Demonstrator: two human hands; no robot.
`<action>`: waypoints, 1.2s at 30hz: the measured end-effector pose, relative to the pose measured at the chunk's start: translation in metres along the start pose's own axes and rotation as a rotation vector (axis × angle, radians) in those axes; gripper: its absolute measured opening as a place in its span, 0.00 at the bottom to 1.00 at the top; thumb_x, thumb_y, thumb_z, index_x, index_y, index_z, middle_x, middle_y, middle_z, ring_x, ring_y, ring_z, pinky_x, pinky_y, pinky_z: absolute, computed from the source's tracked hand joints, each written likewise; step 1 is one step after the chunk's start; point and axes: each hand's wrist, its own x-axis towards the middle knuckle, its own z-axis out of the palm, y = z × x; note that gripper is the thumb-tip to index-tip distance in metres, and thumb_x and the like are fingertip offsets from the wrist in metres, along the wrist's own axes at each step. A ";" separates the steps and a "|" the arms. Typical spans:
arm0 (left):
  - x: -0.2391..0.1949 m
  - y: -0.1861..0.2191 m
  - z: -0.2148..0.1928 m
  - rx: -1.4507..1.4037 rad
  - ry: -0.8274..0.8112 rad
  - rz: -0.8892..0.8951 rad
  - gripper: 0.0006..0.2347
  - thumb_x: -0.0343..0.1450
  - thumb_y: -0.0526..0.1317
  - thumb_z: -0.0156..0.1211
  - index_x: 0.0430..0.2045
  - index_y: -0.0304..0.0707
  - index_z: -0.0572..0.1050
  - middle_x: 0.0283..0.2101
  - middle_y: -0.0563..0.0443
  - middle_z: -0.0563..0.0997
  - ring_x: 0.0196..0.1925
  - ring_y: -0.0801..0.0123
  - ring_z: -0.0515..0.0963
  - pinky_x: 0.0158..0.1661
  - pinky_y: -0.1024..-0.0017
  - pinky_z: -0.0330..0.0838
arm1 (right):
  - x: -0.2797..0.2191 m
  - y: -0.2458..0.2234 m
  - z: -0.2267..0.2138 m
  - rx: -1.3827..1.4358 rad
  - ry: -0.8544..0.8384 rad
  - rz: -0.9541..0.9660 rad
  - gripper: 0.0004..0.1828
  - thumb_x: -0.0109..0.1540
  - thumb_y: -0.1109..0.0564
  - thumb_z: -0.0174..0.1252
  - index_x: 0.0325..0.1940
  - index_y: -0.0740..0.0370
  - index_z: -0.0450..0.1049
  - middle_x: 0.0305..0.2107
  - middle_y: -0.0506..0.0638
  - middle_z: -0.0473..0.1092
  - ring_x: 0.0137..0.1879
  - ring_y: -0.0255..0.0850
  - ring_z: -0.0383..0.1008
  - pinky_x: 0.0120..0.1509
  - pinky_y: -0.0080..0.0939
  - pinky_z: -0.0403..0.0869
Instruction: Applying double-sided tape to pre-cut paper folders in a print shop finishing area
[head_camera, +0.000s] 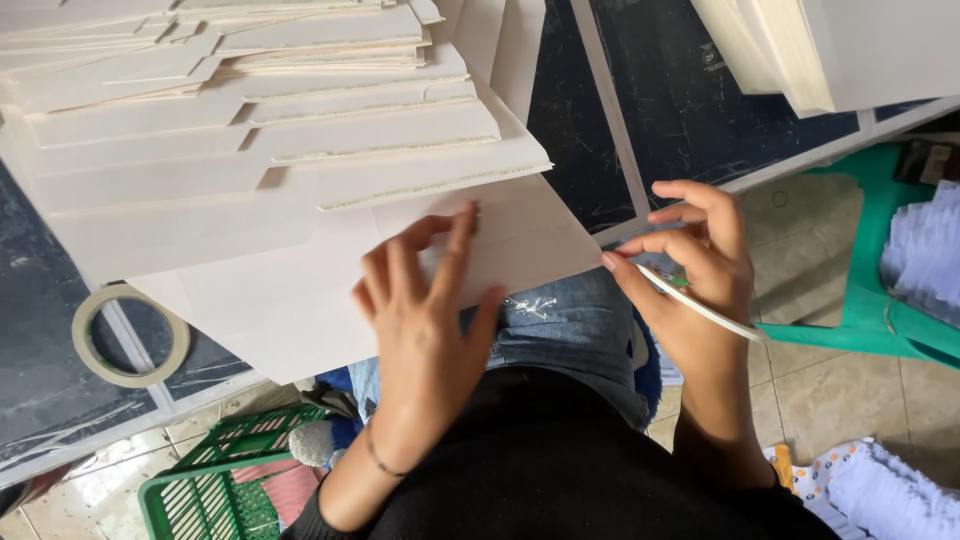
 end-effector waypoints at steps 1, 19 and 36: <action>0.002 0.006 0.002 -0.009 -0.002 0.029 0.34 0.73 0.49 0.70 0.77 0.53 0.63 0.66 0.46 0.71 0.60 0.46 0.68 0.53 0.50 0.64 | 0.001 -0.001 -0.001 0.003 0.005 -0.006 0.09 0.64 0.67 0.77 0.38 0.65 0.80 0.63 0.59 0.65 0.56 0.50 0.76 0.65 0.50 0.78; 0.027 -0.033 -0.025 0.321 0.233 0.291 0.32 0.72 0.21 0.49 0.74 0.47 0.72 0.61 0.50 0.79 0.56 0.53 0.76 0.48 0.59 0.69 | 0.023 -0.022 0.012 0.070 0.056 -0.144 0.03 0.70 0.67 0.70 0.42 0.65 0.82 0.63 0.60 0.61 0.59 0.53 0.76 0.59 0.45 0.78; 0.022 0.006 0.015 0.172 0.163 0.455 0.18 0.79 0.33 0.59 0.65 0.49 0.76 0.64 0.51 0.77 0.61 0.53 0.78 0.51 0.58 0.75 | -0.009 -0.034 0.024 0.146 0.127 -0.136 0.05 0.71 0.65 0.66 0.49 0.69 0.83 0.62 0.61 0.62 0.61 0.51 0.75 0.66 0.47 0.84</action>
